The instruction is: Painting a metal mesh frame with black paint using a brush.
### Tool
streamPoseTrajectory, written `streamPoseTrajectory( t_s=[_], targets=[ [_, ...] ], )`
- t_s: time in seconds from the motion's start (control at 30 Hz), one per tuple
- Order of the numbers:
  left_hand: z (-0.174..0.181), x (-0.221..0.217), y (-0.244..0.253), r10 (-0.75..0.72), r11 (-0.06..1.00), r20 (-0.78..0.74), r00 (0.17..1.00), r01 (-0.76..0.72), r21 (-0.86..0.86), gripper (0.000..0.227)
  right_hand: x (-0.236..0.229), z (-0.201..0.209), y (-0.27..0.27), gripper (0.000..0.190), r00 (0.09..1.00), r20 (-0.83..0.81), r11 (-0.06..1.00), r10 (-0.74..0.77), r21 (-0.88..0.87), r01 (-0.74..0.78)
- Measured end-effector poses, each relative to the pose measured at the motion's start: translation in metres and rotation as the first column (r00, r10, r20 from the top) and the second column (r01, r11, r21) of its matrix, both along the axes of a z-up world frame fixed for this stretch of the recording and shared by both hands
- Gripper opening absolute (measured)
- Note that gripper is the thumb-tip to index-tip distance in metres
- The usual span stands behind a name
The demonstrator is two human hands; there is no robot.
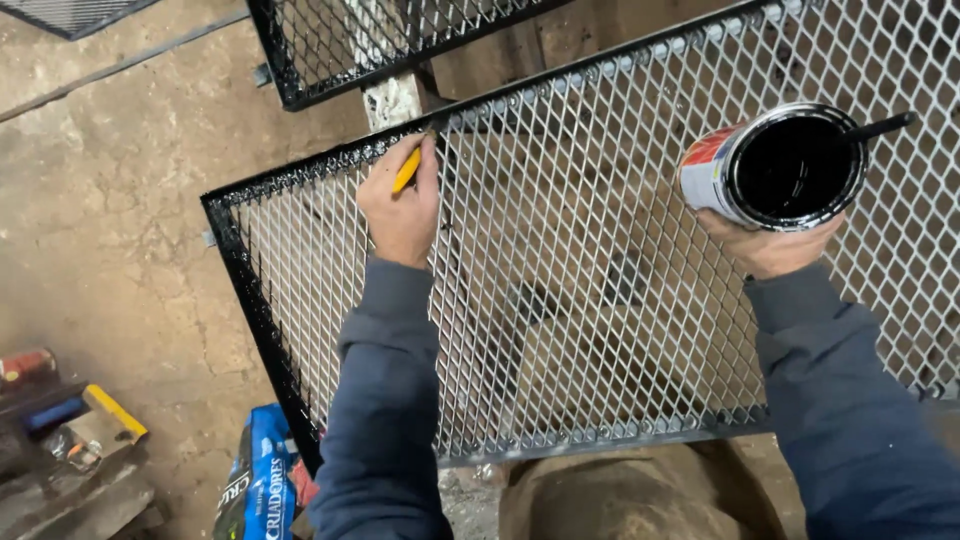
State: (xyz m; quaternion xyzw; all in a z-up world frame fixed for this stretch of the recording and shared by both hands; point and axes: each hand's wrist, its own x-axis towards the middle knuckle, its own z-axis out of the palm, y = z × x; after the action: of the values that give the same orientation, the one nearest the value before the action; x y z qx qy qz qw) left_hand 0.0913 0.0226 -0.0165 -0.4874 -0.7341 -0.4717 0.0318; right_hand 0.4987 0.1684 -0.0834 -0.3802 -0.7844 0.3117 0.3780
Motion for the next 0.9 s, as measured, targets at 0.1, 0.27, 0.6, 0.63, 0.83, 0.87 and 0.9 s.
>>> streamPoseTrajectory(
  t_s=[0.1, 0.27, 0.6, 0.63, 0.83, 0.87, 0.9],
  targets=[
    [0.0, 0.003, -0.001, 0.001, 1.0, 0.047, 0.999, 0.001, -0.029, 0.014, -0.003, 0.006, -0.006, 0.097, 1.0, -0.019, 1.0, 0.013, 0.011, -0.012],
    [0.004, -0.002, -0.001, 0.024, 0.995, 0.04, 0.999, -0.021, -0.093, 0.013, 0.0, 0.001, -0.003, 0.098, 0.993, 0.116, 0.995, -0.009, 0.097, -0.002],
    [0.032, 0.002, 0.012, -0.006, 0.99, -0.038, 0.999, 0.0, -0.138, 0.011, -0.004, 0.004, -0.001, 0.098, 1.0, 0.007, 1.0, 0.001, 0.008, -0.001],
    [0.032, 0.001, 0.013, -0.031, 0.992, -0.011, 0.999, 0.03, -0.124, 0.01, -0.006, 0.007, -0.002, 0.095, 1.0, -0.011, 1.0, -0.003, -0.03, 0.003],
    [0.024, -0.008, 0.015, -0.064, 0.99, -0.234, 0.97, 0.033, -0.135, 0.012, -0.005, 0.003, -0.001, 0.095, 0.999, -0.043, 0.999, 0.014, -0.031, -0.015],
    [0.022, -0.01, 0.014, -0.058, 0.99, -0.233, 0.971, 0.026, -0.138, 0.012, -0.004, 0.001, -0.002, 0.095, 0.999, -0.042, 0.999, 0.02, -0.034, -0.022],
    [0.02, -0.013, 0.012, -0.025, 0.974, -0.224, 0.974, -0.027, -0.226, 0.014, -0.003, -0.001, -0.004, 0.095, 0.998, -0.064, 0.999, 0.022, -0.023, -0.023]
  ],
)
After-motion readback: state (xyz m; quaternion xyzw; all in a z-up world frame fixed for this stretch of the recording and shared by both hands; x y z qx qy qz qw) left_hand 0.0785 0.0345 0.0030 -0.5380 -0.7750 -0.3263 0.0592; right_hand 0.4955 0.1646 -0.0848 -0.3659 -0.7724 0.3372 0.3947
